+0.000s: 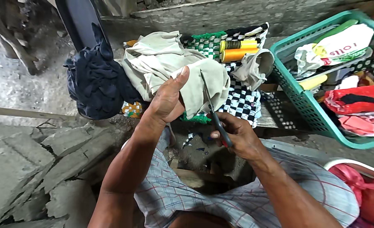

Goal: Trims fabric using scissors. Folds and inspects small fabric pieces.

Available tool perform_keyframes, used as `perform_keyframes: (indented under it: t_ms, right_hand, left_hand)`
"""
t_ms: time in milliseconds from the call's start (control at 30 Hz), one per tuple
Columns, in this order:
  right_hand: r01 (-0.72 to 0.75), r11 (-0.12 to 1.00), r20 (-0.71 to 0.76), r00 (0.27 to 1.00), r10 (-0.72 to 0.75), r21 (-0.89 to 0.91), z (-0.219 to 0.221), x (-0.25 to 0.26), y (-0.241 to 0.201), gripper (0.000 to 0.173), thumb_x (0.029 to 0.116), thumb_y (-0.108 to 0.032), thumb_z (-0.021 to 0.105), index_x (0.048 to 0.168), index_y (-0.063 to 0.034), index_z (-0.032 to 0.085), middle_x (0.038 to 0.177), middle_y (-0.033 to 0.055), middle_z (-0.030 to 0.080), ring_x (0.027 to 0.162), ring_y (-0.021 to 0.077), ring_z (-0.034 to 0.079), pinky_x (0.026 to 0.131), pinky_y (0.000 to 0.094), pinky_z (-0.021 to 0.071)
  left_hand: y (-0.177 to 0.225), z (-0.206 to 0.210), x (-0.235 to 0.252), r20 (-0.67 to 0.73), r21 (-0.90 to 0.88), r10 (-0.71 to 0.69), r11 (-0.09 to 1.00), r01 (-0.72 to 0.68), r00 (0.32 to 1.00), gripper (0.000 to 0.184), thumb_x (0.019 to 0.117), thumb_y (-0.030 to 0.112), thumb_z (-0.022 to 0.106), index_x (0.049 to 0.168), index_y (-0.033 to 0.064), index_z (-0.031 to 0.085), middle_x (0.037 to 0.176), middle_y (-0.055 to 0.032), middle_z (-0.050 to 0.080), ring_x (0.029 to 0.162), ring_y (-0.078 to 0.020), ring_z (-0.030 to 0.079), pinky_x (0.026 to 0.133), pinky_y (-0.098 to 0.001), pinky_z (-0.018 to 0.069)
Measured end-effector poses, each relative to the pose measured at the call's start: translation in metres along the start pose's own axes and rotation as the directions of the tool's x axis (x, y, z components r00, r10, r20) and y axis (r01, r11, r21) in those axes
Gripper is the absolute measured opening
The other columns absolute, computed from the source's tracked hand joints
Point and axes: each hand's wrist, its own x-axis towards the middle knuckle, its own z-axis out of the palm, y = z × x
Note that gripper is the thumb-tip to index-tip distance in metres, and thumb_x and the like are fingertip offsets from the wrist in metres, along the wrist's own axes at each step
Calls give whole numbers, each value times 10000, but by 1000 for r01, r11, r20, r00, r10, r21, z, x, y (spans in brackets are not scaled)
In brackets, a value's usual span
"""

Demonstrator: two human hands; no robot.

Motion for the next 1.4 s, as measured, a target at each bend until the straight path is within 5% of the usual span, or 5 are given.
perform_keyframes:
  t_ms: [233,367,733,1100,1400]
  right_hand:
    - [-37,978,135,989,66,-206,-7,-2,-3,926,790,-676,754,1477,-120,479,1138,15,695,1019,140,675,868,315,587]
    - [113,954,-107,983,-148,-277,2,-3,-1,859,833,-542,775,1505,-125,440,1280,22,673,1165,153,646,970,347,568]
    - [285,956,-368,898,-242,66,12,0,7,504,877,-177,805,1319,-109,575,950,28,667,726,123,658,641,287,603]
    - [223,968,-289,940,-183,113,11,-5,1,492,868,-119,797,1316,-86,597,973,39,700,730,98,664,668,250,599]
    - [189,977,-220,962,-164,96,12,-3,4,468,883,-98,774,1315,-82,594,935,67,675,711,127,646,646,262,586]
  left_hand:
    - [8,-15,9,-97,-4,26,1000,-27,995,626,1078,559,308,1489,107,442,1395,-131,595,1303,-268,571,1091,-512,486]
    - [-1,-3,0,-32,-56,-27,998,26,999,744,1022,679,316,1500,121,433,1409,-131,581,1314,-277,557,1103,-517,470]
    - [-28,28,-7,85,-45,-124,991,128,989,766,990,745,293,1483,190,482,1376,-81,614,1257,-233,598,1030,-497,524]
    - [-12,2,18,-348,33,-53,997,68,936,510,1069,455,474,1421,88,521,1282,-138,667,1188,-271,654,1006,-503,552]
    - [9,10,14,-100,-9,250,968,-252,963,615,1087,547,228,1451,110,466,1371,-127,598,1293,-263,572,1100,-528,468]
